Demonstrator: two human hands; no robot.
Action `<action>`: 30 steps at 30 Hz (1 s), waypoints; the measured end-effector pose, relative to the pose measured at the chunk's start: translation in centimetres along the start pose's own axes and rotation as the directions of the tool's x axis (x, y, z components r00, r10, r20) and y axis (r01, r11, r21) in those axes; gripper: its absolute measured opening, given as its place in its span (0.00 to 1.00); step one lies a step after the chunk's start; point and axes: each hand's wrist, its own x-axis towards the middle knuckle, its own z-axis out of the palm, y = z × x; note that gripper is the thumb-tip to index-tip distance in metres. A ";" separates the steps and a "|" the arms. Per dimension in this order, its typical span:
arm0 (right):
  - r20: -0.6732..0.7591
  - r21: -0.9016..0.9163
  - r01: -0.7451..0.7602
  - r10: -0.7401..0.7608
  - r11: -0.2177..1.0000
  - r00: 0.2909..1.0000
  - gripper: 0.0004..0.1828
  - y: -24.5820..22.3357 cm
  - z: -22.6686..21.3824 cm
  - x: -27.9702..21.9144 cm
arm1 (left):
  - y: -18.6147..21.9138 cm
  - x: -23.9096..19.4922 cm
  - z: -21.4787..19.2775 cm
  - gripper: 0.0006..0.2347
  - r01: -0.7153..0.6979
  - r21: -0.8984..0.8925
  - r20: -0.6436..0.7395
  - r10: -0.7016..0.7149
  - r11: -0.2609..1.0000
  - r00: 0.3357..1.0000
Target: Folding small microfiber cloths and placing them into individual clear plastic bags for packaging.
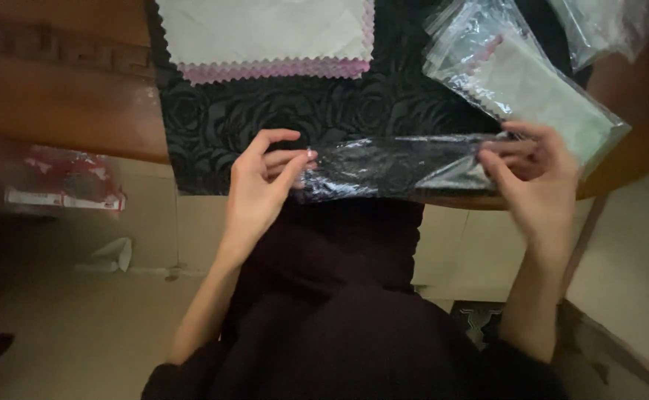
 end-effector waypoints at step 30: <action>0.142 -0.157 0.720 -0.706 0.675 0.693 0.31 1.0 13.9 3.0 | -2.3 -1.4 4.4 0.04 -0.235 0.587 -0.112 0.365 0.775 0.924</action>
